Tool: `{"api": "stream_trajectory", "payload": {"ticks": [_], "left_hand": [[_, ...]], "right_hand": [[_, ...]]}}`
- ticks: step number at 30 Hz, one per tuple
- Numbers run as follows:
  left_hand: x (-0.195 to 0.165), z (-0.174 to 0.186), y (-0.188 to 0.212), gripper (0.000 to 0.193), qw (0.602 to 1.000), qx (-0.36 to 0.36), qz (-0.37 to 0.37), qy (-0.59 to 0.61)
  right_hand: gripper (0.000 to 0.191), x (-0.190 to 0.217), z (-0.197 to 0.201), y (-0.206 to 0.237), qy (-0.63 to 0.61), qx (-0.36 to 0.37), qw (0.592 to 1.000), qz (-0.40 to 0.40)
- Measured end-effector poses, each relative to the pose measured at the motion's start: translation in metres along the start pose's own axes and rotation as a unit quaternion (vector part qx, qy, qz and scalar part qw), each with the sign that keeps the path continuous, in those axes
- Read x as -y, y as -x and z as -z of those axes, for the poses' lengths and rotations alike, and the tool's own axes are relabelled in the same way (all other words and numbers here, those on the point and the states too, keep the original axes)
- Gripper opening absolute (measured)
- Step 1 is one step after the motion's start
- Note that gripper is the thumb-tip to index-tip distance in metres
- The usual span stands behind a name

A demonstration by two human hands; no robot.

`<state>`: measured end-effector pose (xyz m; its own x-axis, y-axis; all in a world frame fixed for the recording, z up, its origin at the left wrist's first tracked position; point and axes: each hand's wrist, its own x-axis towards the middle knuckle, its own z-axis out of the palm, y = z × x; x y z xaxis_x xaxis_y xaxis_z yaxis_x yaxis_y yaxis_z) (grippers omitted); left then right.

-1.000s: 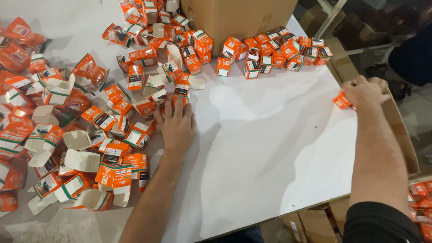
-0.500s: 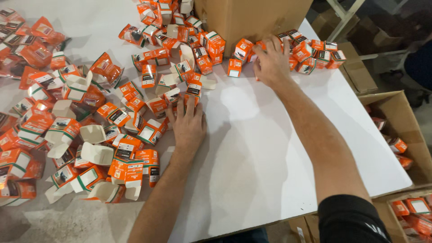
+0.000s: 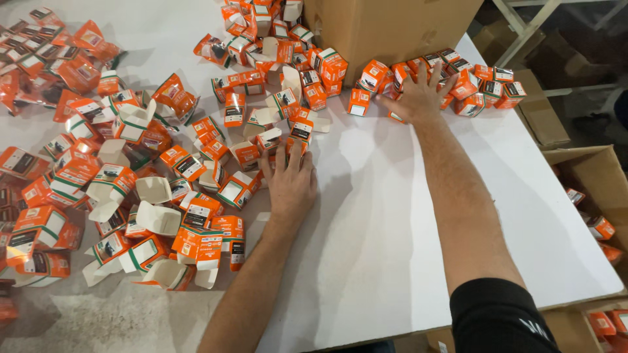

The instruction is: The person picks up flat or collapsed small orange cardboard boxes from a large pile on the table and folds them by hand, pressing the flaps to form open cartons, then places the folded boxes back onto the table pile. The person repeats this folding cycle continuously throughout the episode.

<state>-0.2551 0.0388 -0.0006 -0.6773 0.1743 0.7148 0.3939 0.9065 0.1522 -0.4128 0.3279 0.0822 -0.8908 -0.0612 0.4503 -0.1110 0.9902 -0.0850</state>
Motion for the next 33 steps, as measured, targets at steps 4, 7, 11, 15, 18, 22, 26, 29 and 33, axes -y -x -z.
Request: {"api": "stream_trajectory", "payload": {"ticks": [4,7,11,15,18,22,26,29,33], "left_hand": [[0.000,0.003,0.000,0.036,1.000,0.011,0.007,-0.004],[0.001,0.003,0.000,0.038,1.000,0.016,0.009,-0.006],[0.002,0.001,0.002,0.038,1.000,0.020,0.001,-0.006],[0.001,0.002,0.004,0.036,1.000,-0.003,-0.005,0.010],[0.002,0.002,0.003,0.036,1.000,-0.009,-0.003,0.018],[0.004,-0.005,0.005,0.038,1.000,0.015,0.011,0.000],[0.005,-0.014,0.006,0.045,1.000,-0.010,0.026,0.013],[0.006,-0.011,0.003,0.045,0.999,-0.009,0.020,-0.036],[-0.005,0.020,0.005,0.048,0.996,-0.010,-0.007,-0.089]], "right_hand": [[0.069,-0.010,0.000,0.003,0.025,0.019,0.998,-0.052],[0.067,-0.027,-0.001,0.021,0.032,-0.068,0.997,-0.010],[0.062,-0.063,0.008,0.051,0.031,-0.086,0.996,-0.021],[0.043,-0.110,0.030,0.094,0.076,-0.059,0.994,-0.056],[0.043,-0.154,0.052,0.136,0.133,-0.071,0.986,-0.069],[0.056,-0.214,0.097,0.190,0.149,-0.042,0.978,-0.138],[0.076,-0.252,0.132,0.208,0.345,-0.083,0.914,-0.196],[0.059,-0.242,0.131,0.192,0.283,-0.122,0.929,-0.205],[0.034,-0.166,0.103,0.135,-0.024,-0.111,0.993,0.035]]}}
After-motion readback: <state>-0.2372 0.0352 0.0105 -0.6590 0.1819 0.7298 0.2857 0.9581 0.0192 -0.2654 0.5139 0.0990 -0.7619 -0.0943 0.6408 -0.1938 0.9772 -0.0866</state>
